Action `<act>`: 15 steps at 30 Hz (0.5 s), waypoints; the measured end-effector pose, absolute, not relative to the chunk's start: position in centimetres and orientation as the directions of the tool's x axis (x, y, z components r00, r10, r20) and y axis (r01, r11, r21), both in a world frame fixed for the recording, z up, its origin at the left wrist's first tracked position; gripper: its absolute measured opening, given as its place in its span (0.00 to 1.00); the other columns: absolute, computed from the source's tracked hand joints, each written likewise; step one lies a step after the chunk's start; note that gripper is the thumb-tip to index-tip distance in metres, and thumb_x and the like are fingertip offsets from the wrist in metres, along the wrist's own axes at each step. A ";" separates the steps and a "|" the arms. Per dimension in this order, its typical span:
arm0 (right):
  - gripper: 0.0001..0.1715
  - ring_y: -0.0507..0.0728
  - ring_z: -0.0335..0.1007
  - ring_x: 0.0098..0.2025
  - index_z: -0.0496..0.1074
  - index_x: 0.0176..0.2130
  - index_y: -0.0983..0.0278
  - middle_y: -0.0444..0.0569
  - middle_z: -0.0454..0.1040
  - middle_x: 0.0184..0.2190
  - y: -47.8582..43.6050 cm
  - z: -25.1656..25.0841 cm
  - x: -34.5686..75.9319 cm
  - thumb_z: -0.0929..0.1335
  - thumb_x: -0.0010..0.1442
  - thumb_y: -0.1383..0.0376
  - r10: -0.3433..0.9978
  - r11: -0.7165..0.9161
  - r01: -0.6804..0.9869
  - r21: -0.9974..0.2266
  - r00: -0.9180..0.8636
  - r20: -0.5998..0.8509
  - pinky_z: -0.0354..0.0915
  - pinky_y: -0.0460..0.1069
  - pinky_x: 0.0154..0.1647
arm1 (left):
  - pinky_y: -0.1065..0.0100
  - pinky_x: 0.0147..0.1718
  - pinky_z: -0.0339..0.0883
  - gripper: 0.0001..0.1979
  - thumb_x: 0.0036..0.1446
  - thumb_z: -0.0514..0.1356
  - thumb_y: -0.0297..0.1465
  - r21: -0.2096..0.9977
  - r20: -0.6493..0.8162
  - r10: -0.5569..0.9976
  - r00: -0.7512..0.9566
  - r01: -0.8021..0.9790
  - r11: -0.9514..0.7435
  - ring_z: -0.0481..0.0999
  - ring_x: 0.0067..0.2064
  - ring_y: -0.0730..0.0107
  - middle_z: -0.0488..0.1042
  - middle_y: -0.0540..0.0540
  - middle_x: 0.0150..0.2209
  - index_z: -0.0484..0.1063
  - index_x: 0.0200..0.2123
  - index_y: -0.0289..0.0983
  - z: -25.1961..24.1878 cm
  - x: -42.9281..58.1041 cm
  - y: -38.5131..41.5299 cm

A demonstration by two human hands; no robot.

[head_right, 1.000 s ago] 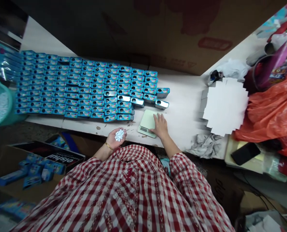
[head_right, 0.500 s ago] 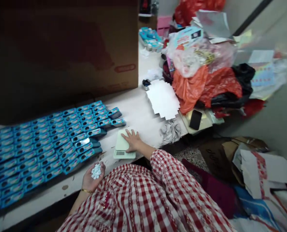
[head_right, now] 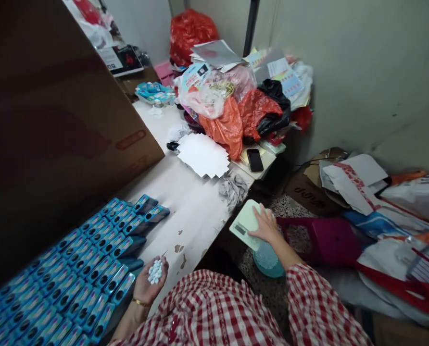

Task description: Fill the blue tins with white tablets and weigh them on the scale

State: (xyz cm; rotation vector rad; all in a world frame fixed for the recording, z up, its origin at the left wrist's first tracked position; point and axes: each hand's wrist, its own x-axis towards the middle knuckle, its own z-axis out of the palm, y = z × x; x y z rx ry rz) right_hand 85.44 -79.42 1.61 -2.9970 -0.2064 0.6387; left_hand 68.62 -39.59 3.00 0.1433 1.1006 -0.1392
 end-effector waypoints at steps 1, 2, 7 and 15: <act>0.61 0.75 0.36 0.63 0.39 0.63 0.56 0.54 0.33 0.66 -81.0 1.5 84.6 0.69 0.39 0.46 0.079 -0.996 0.057 -0.067 0.917 -0.391 0.49 0.65 0.56 | 0.71 0.26 0.72 0.14 0.55 0.48 0.23 0.045 -0.894 -0.052 0.445 0.206 0.978 0.77 0.29 0.70 0.75 0.43 0.26 0.73 0.25 0.34 2.9 68.7 -39.7; 0.61 0.76 0.37 0.63 0.39 0.63 0.56 0.54 0.34 0.66 -82.4 1.4 83.8 0.69 0.39 0.45 0.020 -0.999 0.004 -0.043 0.924 -0.381 0.50 0.65 0.55 | 0.71 0.26 0.72 0.14 0.55 0.49 0.23 0.045 -0.895 -0.061 0.442 0.226 0.973 0.77 0.29 0.70 0.75 0.43 0.25 0.73 0.25 0.34 2.9 68.9 -39.9; 0.59 0.76 0.40 0.62 0.40 0.63 0.56 0.54 0.36 0.65 -86.5 2.2 84.6 0.67 0.41 0.43 -0.117 -0.992 -0.123 0.001 0.940 -0.321 0.54 0.65 0.53 | 0.71 0.26 0.72 0.13 0.54 0.50 0.23 0.042 -0.888 -0.080 0.453 0.252 0.967 0.77 0.28 0.69 0.76 0.43 0.24 0.73 0.24 0.34 3.1 69.8 -41.7; 0.59 0.75 0.37 0.62 0.40 0.63 0.59 0.57 0.34 0.65 -81.7 7.3 107.4 0.66 0.42 0.40 0.099 -0.990 0.090 -0.113 0.992 -0.082 0.50 0.65 0.54 | 0.70 0.25 0.73 0.13 0.53 0.50 0.22 0.079 -0.900 0.025 0.435 0.108 0.991 0.77 0.27 0.68 0.76 0.43 0.23 0.73 0.24 0.34 2.9 74.9 -45.3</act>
